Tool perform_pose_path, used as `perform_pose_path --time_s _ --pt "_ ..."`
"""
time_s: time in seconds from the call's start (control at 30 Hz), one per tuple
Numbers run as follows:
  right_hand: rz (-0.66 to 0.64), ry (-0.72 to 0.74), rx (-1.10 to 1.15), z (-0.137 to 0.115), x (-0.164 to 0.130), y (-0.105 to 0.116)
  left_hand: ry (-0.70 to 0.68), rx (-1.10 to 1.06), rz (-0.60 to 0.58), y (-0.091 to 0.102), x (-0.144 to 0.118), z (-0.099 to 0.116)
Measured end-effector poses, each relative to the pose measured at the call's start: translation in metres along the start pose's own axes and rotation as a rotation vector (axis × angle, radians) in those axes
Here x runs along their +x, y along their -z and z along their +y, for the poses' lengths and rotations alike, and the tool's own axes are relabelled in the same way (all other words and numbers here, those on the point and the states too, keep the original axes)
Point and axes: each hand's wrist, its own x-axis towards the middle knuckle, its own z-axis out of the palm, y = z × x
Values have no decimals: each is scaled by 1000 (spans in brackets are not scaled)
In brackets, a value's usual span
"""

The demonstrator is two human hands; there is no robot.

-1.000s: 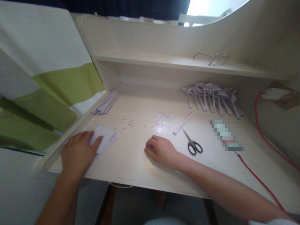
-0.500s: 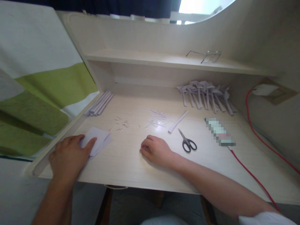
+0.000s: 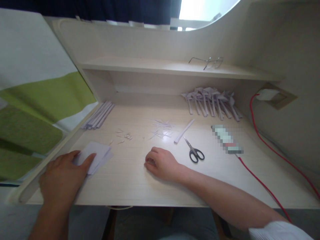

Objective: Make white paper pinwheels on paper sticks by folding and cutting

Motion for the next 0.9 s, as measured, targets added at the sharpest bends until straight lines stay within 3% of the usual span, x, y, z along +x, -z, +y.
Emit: perform_pose_path --time_s 0.2,0.4,0.57,0.73,0.9 --pt "-7 -10 1 1 0 -1 -44 27 145 -5 0 -2" --pt "-13 -12 14 0 0 -1 -96 -30 98 2 -8 -3" --pt "-12 -15 22 -1 0 -1 -141 -146 171 -1 -7 -6" --pt "-11 -15 46 0 -1 -3 -113 -282 131 -5 2 -4" --pt "-7 -19 100 -1 0 1 -69 -337 12 15 8 -13"
